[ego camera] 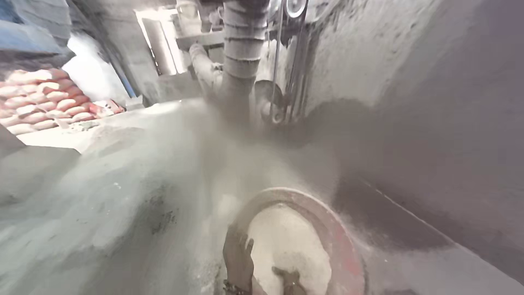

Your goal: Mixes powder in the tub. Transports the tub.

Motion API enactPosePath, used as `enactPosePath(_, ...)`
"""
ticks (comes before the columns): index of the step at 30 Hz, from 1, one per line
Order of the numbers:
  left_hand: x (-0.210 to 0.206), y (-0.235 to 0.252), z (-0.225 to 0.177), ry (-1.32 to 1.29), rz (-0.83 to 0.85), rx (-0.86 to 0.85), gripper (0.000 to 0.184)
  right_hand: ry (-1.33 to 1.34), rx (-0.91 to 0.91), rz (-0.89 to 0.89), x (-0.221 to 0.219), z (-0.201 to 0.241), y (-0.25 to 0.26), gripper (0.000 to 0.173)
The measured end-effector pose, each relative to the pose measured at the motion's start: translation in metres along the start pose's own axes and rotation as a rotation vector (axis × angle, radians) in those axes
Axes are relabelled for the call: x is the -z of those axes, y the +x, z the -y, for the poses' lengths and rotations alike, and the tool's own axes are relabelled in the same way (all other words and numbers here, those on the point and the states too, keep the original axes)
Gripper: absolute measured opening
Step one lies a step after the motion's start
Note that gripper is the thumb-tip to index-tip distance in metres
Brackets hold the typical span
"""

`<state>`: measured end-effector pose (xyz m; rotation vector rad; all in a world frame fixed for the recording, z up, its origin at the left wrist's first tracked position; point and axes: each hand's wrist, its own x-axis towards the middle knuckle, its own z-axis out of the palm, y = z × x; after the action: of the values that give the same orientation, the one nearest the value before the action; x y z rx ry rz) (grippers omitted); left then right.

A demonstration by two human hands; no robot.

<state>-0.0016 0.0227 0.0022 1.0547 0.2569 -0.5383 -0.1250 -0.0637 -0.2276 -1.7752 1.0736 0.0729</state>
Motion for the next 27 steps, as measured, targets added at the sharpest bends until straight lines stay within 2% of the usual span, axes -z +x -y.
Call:
enactPosePath(2, 0.006, 0.004, -0.003, 0.046, -0.001, -0.01, 0.05, -0.073, 0.174, 0.018, 0.006, 0.004, 0.006, 0.053)
enactPosePath(3, 0.009, 0.006, -0.003, 0.057, -0.008, -0.003, 0.05, -0.012, 0.168, 0.005, 0.005, 0.009, 0.015, 0.047)
enactPosePath(4, 0.012, 0.009, -0.002, 0.065, -0.004, 0.007, 0.051, 0.129, 0.094, -0.027, 0.006, 0.019, 0.023, 0.04)
enactPosePath(5, 0.014, 0.01, -0.002, 0.061, -0.02, 0.02, 0.052, 0.274, -0.029, -0.072, 0.008, 0.033, 0.035, 0.042)
enactPosePath(7, 0.013, 0.013, -0.003, 0.05, -0.062, 0.036, 0.052, 0.524, -0.205, -0.135, 0.024, 0.057, 0.057, 0.066)
enactPosePath(8, 0.012, 0.014, -0.004, 0.043, -0.068, 0.043, 0.052, 0.556, -0.194, -0.154, 0.038, 0.062, 0.064, 0.076)
enactPosePath(9, 0.013, 0.013, -0.004, 0.037, -0.059, 0.047, 0.052, 0.533, -0.159, -0.191, 0.051, 0.063, 0.069, 0.077)
enactPosePath(12, 0.007, 0.008, -0.005, 0.044, -0.059, 0.047, 0.051, 0.366, -0.187, -0.292, 0.095, 0.044, 0.083, 0.078)
enactPosePath(16, 0.004, 0.005, -0.004, 0.027, -0.04, 0.038, 0.05, 0.192, -0.374, -0.448, 0.123, -0.026, 0.114, 0.074)
enactPosePath(20, -0.004, 0.003, -0.003, -0.006, -0.026, 0.051, 0.049, 0.223, -0.366, -0.392, 0.118, -0.034, 0.123, 0.073)
enactPosePath(24, -0.016, 0.003, -0.003, 0.018, -0.027, 0.067, 0.05, 0.199, -0.283, -0.15, 0.083, 0.011, 0.114, 0.081)
enactPosePath(27, -0.018, 0.003, 0.0, 0.021, -0.021, 0.064, 0.049, 0.161, -0.105, 0.019, 0.06, 0.046, 0.113, 0.072)
